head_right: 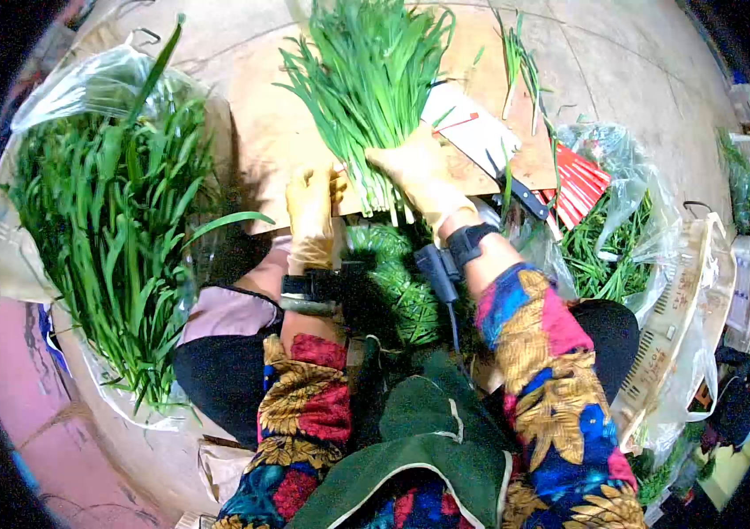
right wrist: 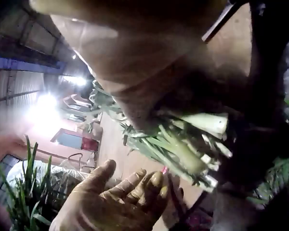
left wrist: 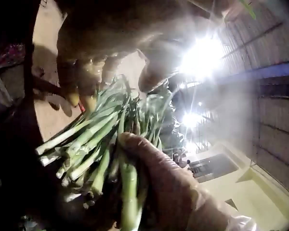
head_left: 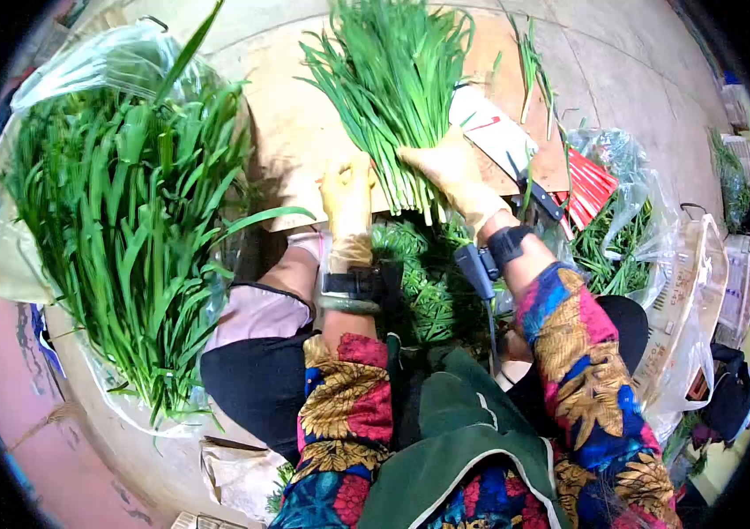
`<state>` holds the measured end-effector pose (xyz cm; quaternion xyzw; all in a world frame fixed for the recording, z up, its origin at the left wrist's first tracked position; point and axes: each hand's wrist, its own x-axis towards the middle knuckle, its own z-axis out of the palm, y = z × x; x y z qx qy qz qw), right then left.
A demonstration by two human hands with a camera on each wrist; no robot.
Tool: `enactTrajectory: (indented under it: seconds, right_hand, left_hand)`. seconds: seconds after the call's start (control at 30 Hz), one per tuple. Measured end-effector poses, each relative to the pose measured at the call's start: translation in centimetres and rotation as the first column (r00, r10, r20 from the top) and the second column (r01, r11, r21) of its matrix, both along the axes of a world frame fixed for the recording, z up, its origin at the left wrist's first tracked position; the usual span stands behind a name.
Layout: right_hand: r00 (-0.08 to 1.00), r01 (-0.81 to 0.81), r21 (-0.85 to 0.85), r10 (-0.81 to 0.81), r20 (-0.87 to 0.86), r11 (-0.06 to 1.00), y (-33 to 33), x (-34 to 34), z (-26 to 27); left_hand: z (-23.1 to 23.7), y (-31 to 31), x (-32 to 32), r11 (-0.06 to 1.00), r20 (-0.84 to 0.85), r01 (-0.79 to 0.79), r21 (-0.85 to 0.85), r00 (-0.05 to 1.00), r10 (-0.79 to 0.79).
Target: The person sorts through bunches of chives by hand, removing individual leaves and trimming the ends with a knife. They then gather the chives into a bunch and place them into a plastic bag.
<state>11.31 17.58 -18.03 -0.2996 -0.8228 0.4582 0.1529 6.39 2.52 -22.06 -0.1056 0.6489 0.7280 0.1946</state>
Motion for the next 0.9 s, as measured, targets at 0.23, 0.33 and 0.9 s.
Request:
enactTrajectory:
  seconds: [0.23,0.33,0.9]
  right_hand:
    - [0.949,-0.223,-0.49,0.302,0.088,0.843,2.2,0.1,0.0]
    - [0.924,-0.271,-0.408,0.355,0.144,0.872,2.0,0.6,1.4]
    - [0.905,-0.332,-0.095,0.345,0.249,0.939,2.5,3.5,-1.4]
  left_hand:
    - [-3.3,2.1,-0.6,0.982,-0.128,0.123,-0.143,0.982,-0.141]
    - [-3.5,2.8,-0.5,0.984,-0.26,0.023,-0.178,0.963,-0.07]
    - [1.5,3.6,0.3,0.91,-0.207,0.226,-0.347,0.928,-0.31]
